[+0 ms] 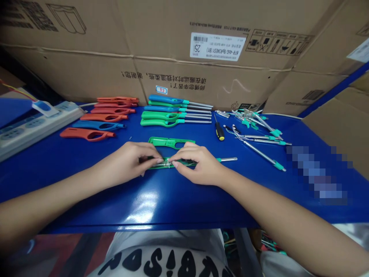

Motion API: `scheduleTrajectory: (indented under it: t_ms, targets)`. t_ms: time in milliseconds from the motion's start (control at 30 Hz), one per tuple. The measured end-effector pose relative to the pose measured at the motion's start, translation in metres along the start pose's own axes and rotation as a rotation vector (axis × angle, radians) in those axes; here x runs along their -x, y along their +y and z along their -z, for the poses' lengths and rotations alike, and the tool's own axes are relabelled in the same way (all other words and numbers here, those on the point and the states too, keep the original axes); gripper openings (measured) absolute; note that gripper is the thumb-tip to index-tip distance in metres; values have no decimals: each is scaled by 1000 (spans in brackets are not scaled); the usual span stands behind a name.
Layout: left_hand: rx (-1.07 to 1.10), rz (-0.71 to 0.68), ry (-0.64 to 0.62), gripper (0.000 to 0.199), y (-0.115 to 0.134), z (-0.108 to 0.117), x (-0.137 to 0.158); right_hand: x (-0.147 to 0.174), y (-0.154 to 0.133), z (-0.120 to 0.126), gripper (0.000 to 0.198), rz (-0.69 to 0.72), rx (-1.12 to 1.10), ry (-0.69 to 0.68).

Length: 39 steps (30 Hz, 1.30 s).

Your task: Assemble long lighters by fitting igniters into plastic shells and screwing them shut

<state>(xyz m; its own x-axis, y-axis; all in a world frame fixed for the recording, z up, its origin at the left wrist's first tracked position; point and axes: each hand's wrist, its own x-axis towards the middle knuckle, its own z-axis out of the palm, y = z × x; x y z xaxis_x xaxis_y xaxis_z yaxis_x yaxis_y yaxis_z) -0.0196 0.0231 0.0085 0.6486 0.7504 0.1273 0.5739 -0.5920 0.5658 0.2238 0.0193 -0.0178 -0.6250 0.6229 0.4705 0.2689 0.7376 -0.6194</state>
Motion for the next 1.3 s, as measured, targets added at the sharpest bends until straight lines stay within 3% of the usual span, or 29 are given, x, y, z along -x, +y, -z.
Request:
scheduleTrajectory:
  t_ms: [400,767,933,1067,1300]
  targets:
    - [97,55,17,6,-2,-3,0,0,0,0,19,21,-1,-18]
    - [113,96,41,8,-1,-5,1,3,-3,1,27,130,107,-60]
    - [121,107,29,7,0,-4,-1,-1,-5,11,21,168,145,-36]
    - [70,102,20,9,0,-4,-1,-3,-12,33,14,65,230,-29]
    - [-92,-36,75,17,13,-1,10,1,-14,50,17,-181,251,-308]
